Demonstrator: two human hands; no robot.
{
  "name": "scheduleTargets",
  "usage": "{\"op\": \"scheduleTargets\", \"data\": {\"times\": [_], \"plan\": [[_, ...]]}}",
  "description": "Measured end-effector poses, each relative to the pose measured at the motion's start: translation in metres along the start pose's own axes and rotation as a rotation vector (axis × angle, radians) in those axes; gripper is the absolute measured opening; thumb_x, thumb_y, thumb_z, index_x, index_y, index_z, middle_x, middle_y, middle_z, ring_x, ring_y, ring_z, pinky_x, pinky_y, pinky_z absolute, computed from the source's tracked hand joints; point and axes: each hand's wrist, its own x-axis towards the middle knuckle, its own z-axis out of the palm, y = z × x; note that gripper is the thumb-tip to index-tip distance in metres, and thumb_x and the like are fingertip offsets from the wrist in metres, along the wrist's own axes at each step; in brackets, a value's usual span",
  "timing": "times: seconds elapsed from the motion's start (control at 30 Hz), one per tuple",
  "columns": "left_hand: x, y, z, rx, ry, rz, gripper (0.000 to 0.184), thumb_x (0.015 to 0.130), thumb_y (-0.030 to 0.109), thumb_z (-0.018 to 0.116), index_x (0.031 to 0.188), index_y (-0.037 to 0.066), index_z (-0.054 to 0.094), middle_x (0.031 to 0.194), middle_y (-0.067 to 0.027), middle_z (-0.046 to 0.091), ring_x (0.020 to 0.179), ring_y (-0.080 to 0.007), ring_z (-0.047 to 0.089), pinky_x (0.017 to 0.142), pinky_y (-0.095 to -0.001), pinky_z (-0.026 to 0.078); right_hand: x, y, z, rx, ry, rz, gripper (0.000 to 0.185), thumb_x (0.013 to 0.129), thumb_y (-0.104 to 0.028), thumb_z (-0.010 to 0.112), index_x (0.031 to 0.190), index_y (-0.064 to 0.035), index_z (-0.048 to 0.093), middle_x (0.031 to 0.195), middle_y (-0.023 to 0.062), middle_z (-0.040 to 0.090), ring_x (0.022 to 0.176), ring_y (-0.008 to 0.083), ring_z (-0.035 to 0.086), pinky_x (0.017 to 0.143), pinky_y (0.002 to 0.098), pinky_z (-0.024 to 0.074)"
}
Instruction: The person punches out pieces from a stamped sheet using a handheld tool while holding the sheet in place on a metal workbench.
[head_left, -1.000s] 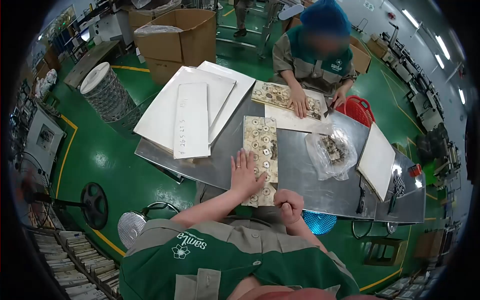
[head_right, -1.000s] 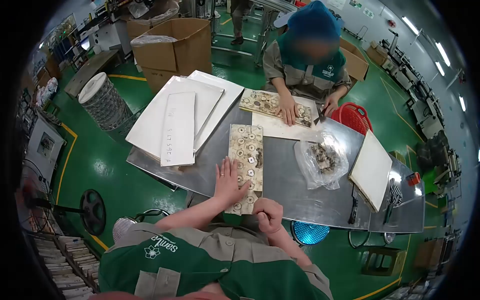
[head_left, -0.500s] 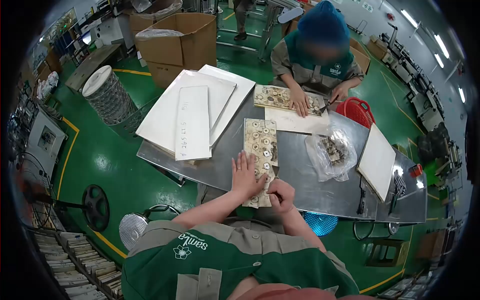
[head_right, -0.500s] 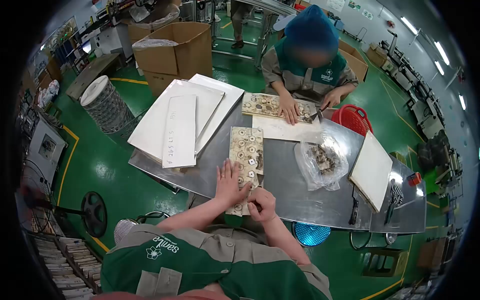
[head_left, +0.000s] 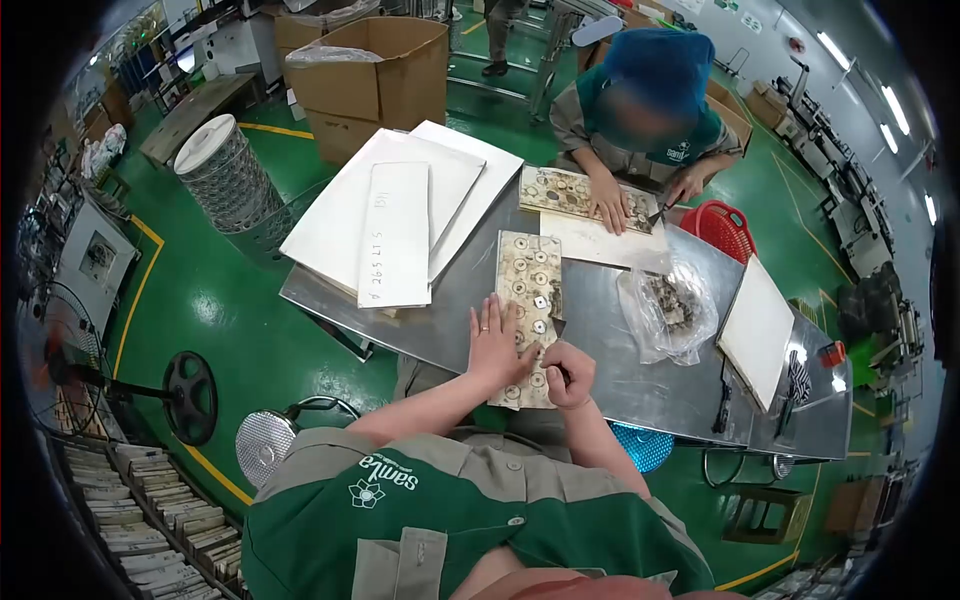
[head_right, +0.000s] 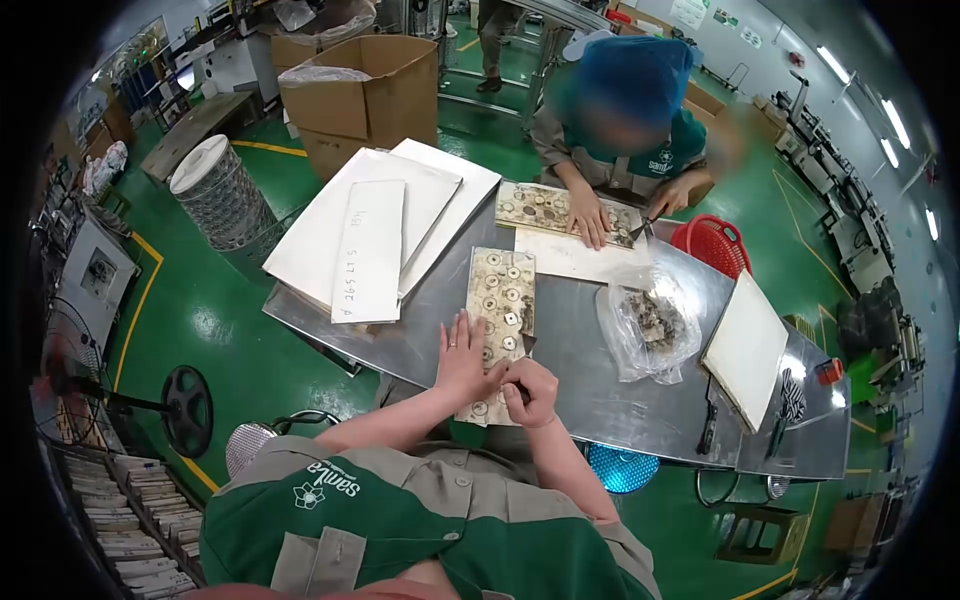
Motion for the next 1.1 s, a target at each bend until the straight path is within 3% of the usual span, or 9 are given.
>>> {"op": "scheduleTargets", "data": {"times": [0.17, 0.3, 0.53, 0.6, 0.63, 0.8, 0.87, 0.9, 1.1], "plan": [[0.000, -0.001, -0.002, -0.018, 0.008, 0.004, 0.096, 0.090, 0.057, 0.060, 0.157, -0.003, 0.026, 0.162, -0.0348, 0.018, 0.153, -0.0458, 0.016, 0.124, -0.0597, 0.001, -0.009, -0.012, -0.007, 0.023, 0.055, 0.101, 0.039, 0.097, -0.028, 0.055, 0.073, 0.0017, 0.061, 0.068, 0.0104, 0.059, 0.056, 0.0169, 0.054, 0.053, 0.0292, 0.0404], [0.000, 0.000, 0.000, 0.001, 0.006, 0.010, 0.095, 0.090, 0.057, 0.060, 0.156, -0.003, 0.026, 0.161, -0.0355, 0.019, 0.152, -0.0472, 0.018, 0.123, -0.0605, 0.003, -0.011, -0.038, -0.010, 0.062, -0.004, 0.105, 0.042, 0.098, -0.030, 0.053, 0.072, 0.0018, 0.060, 0.065, 0.0101, 0.057, 0.054, 0.0179, 0.052, 0.053, 0.0305, 0.0404], [0.001, 0.002, -0.014, -0.023, -0.078, -0.032, 0.094, 0.093, 0.057, 0.056, 0.158, -0.002, 0.023, 0.162, -0.0355, 0.015, 0.152, -0.0475, 0.016, 0.123, -0.0600, 0.004, -0.012, -0.010, -0.006, 0.072, 0.030, 0.055, 0.042, 0.098, -0.031, 0.054, 0.072, 0.0016, 0.059, 0.062, 0.0104, 0.056, 0.056, 0.0199, 0.053, 0.056, 0.0326, 0.0417], [-0.001, 0.002, -0.011, -0.002, -0.064, 0.000, 0.094, 0.093, 0.058, 0.055, 0.158, -0.002, 0.023, 0.162, -0.0360, 0.015, 0.153, -0.0476, 0.015, 0.123, -0.0601, 0.003, -0.012, 0.015, -0.008, -0.115, 0.073, 0.099, 0.039, 0.098, -0.030, 0.055, 0.074, 0.0008, 0.060, 0.066, 0.0100, 0.058, 0.058, 0.0186, 0.054, 0.058, 0.0317, 0.0421], [-0.001, 0.001, -0.010, -0.028, -0.039, 0.015, 0.096, 0.092, 0.059, 0.055, 0.158, -0.002, 0.023, 0.161, -0.0367, 0.016, 0.153, -0.0478, 0.014, 0.123, -0.0601, 0.002, -0.004, 0.017, -0.008, -0.160, 0.054, 0.080, 0.033, 0.095, -0.023, 0.058, 0.073, 0.0005, 0.060, 0.066, 0.0112, 0.056, 0.058, 0.0227, 0.055, 0.055, 0.0332, 0.0415], [0.000, 0.002, -0.015, -0.035, -0.061, 0.025, 0.094, 0.092, 0.055, 0.058, 0.156, -0.005, 0.025, 0.161, -0.0364, 0.017, 0.152, -0.0484, 0.013, 0.123, -0.0603, 0.002, 0.003, 0.006, -0.006, -0.067, 0.057, 0.141, 0.022, 0.090, -0.012, 0.060, 0.072, 0.0006, 0.059, 0.066, 0.0112, 0.054, 0.057, 0.0234, 0.054, 0.056, 0.0331, 0.0428], [0.002, 0.003, -0.009, -0.003, -0.020, 0.008, 0.095, 0.091, 0.055, 0.060, 0.156, -0.005, 0.025, 0.161, -0.0356, 0.017, 0.152, -0.0478, 0.013, 0.123, -0.0601, 0.002, 0.005, -0.007, -0.010, -0.015, 0.078, 0.015, 0.023, 0.089, -0.015, 0.062, 0.073, 0.0008, 0.060, 0.067, 0.0111, 0.056, 0.059, 0.0247, 0.055, 0.057, 0.0342, 0.0435], [0.001, 0.003, -0.007, -0.028, -0.052, 0.031, 0.095, 0.091, 0.055, 0.060, 0.156, -0.005, 0.025, 0.161, -0.0356, 0.017, 0.152, -0.0478, 0.013, 0.123, -0.0601, 0.002, 0.003, -0.016, -0.013, -0.020, 0.043, 0.006, 0.036, 0.096, -0.026, 0.058, 0.073, 0.0024, 0.061, 0.067, 0.0122, 0.058, 0.062, 0.0253, 0.057, 0.059, 0.0362, 0.0455], [0.002, -0.001, -0.003, 0.013, 0.006, 0.036, 0.096, 0.089, 0.056, 0.062, 0.156, -0.003, 0.026, 0.161, -0.0354, 0.017, 0.152, -0.0478, 0.016, 0.123, -0.0608, 0.002, -0.004, -0.019, -0.010, 0.102, -0.026, -0.031, 0.035, 0.094, -0.025, 0.060, 0.073, 0.0028, 0.062, 0.068, 0.0119, 0.058, 0.061, 0.0256, 0.056, 0.058, 0.0363, 0.0442]]}}
